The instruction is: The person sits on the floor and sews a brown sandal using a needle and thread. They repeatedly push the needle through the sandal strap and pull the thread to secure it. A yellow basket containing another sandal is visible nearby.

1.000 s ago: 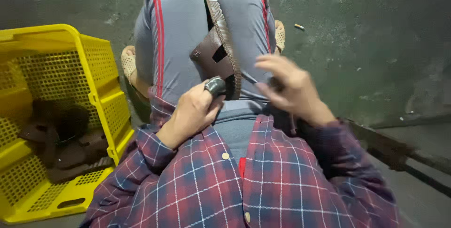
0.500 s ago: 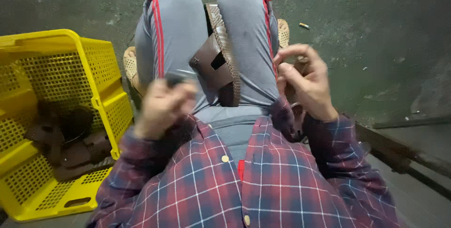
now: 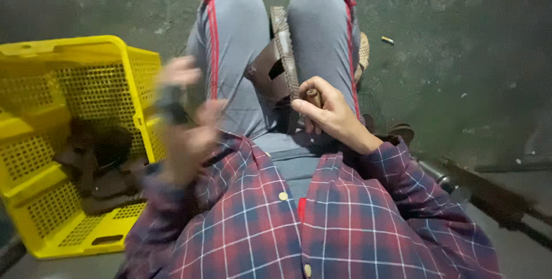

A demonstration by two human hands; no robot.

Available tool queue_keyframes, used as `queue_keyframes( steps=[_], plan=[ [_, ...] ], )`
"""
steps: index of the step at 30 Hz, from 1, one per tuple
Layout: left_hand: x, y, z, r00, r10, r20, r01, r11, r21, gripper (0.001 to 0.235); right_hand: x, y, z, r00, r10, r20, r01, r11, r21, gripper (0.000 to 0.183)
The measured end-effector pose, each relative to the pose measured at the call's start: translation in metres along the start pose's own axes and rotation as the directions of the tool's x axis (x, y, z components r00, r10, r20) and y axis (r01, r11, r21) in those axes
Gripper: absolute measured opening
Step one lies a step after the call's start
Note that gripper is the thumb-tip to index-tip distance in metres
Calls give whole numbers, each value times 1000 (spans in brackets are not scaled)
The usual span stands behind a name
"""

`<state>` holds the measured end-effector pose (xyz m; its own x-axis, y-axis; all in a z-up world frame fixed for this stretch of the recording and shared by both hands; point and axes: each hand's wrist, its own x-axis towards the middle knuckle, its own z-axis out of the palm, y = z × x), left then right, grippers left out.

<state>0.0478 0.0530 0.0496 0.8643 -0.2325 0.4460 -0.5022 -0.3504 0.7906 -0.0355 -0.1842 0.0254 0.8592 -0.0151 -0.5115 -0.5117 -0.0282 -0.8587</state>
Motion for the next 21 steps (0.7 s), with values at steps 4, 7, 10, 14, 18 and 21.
queue_keyframes(
  steps=[4,7,10,14,18,21],
  plan=[
    [-34,-7,56,926,-39,375,67,996,-61,79,2,-13,11,999,0,-49,6,991,137,14],
    [-37,4,61,904,-128,407,108,992,72,92,12,7,11,997,-75,-4,74,965,252,16],
    [-31,13,54,877,-251,411,146,952,271,66,17,22,9,981,-179,70,149,940,306,20],
    [-50,6,60,803,-328,498,60,875,479,63,11,43,2,961,-244,133,215,956,199,26],
    [-42,16,57,771,-309,556,20,886,464,61,5,47,-6,952,-249,180,222,963,155,35],
    [-45,9,61,748,-311,586,14,891,454,59,0,45,-15,943,-254,217,247,967,59,39]
  ],
)
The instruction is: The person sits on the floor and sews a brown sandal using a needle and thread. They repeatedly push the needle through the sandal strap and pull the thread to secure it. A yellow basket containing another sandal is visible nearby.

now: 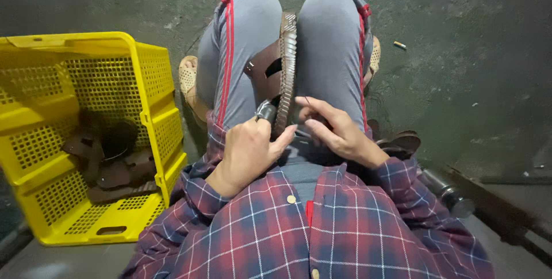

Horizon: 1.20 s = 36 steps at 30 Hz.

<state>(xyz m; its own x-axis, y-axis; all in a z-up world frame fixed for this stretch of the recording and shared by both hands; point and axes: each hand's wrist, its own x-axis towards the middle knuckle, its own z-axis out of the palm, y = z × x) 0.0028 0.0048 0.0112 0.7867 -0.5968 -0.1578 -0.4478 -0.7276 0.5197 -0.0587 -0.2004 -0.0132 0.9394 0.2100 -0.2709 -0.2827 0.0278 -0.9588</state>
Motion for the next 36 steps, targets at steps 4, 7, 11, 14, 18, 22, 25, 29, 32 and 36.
queue_keyframes(
  steps=[4,7,11,14,18,22,25,29,32,36],
  plan=[
    [2,-8,1,996,-68,58,82,958,-275,57,-3,-12,3,989,-124,-74,93,940,-328,54],
    [8,-15,-13,990,-54,131,109,880,-462,48,-1,-21,5,980,-191,-59,148,889,-433,48],
    [5,-34,-16,970,-35,239,187,735,-652,26,6,-35,11,974,-225,14,204,850,-485,40],
    [3,-37,-15,966,-43,257,208,722,-660,28,4,-23,12,976,-219,-3,187,842,-506,40],
    [3,-34,-16,972,-47,230,187,749,-636,34,4,-27,10,977,-211,13,187,831,-524,42],
    [1,-33,-17,972,-41,233,185,745,-641,35,8,-42,6,981,-179,75,192,834,-517,44],
    [0,-35,-15,973,-51,225,187,745,-641,37,10,-46,5,985,-134,111,172,841,-514,47],
    [-3,-30,-13,981,-69,183,167,781,-602,43,9,-49,5,992,-50,113,106,817,-567,48],
    [-9,-22,-3,991,-86,101,126,853,-507,53,6,-62,4,994,13,112,60,780,-622,46],
    [-11,-20,13,997,-66,43,78,903,-423,52,3,-63,2,992,38,123,65,675,-735,46]
  ],
)
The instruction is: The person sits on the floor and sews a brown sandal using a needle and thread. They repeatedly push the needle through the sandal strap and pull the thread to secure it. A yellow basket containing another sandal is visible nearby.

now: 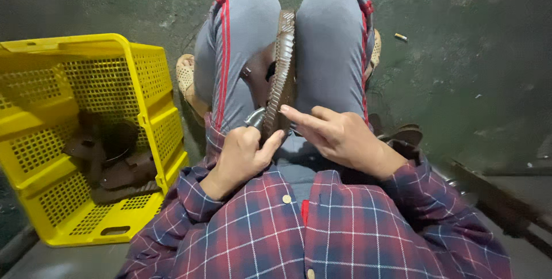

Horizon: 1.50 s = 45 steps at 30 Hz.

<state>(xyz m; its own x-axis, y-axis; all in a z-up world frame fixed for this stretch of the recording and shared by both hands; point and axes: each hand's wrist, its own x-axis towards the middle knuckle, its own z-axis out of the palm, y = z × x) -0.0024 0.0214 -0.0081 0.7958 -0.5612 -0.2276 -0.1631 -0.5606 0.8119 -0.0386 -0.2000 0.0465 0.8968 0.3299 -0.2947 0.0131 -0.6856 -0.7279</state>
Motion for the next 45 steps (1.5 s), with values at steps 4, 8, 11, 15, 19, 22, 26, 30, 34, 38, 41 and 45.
queue_keyframes(
  steps=[4,8,11,15,19,22,26,30,34,38,41,45],
  plan=[
    [0,2,1,997,58,-41,-58,998,-13,51,3,8,10,946,-179,-269,143,978,-151,43],
    [0,-7,4,996,68,-60,-73,995,-73,54,12,21,25,893,-267,-363,219,961,-168,39],
    [5,-3,-3,995,92,-45,-97,990,-107,50,20,15,22,899,-281,-337,232,956,-177,37],
    [4,-9,2,991,116,-74,-122,989,-82,51,27,6,12,892,-293,-345,264,956,-131,35],
    [4,-11,5,986,142,-90,-146,989,-38,51,28,9,14,894,-287,-343,287,957,-50,36],
    [6,-8,-2,986,154,-69,-157,987,-44,49,29,14,20,898,-291,-330,301,953,-21,36],
    [5,-14,2,983,177,-49,-177,984,4,51,31,16,23,870,-304,-389,328,945,-4,31],
    [8,-11,1,980,196,-34,-195,980,29,51,37,14,23,847,-325,-420,345,938,-30,25],
    [9,-11,7,976,219,-8,-216,970,112,49,38,10,21,834,-336,-438,351,935,-49,23],
    [8,-4,10,970,241,30,-243,966,91,50,26,17,17,826,-337,-452,363,931,-30,23],
    [14,23,-21,971,231,66,-219,963,-155,47,9,24,14,838,-302,-456,331,943,-16,24],
    [3,13,-32,980,198,-11,-182,876,-447,23,-7,29,18,833,-274,-481,303,953,-17,23]
  ],
)
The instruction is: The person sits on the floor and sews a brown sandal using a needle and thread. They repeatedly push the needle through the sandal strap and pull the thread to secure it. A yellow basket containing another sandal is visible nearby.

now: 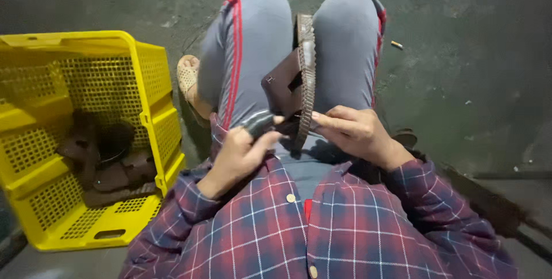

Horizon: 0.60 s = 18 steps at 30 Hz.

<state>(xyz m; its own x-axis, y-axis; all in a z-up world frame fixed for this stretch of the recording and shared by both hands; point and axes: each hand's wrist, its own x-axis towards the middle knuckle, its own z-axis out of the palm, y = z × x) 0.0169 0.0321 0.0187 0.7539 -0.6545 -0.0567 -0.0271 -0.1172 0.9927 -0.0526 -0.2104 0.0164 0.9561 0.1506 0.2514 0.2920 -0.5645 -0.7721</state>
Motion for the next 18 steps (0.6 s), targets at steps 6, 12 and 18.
queue_keyframes(
  steps=[6,12,18],
  plan=[
    [-39,-49,-21,999,-36,-16,40,937,347,9,4,-11,-5,997,-56,47,63,985,-160,23],
    [-13,20,-30,960,155,232,-169,985,42,9,3,-11,-5,979,-189,79,204,925,-322,24],
    [-10,20,-7,965,206,160,-149,938,-312,8,-11,-8,2,972,-206,112,234,895,-380,21]
  ],
)
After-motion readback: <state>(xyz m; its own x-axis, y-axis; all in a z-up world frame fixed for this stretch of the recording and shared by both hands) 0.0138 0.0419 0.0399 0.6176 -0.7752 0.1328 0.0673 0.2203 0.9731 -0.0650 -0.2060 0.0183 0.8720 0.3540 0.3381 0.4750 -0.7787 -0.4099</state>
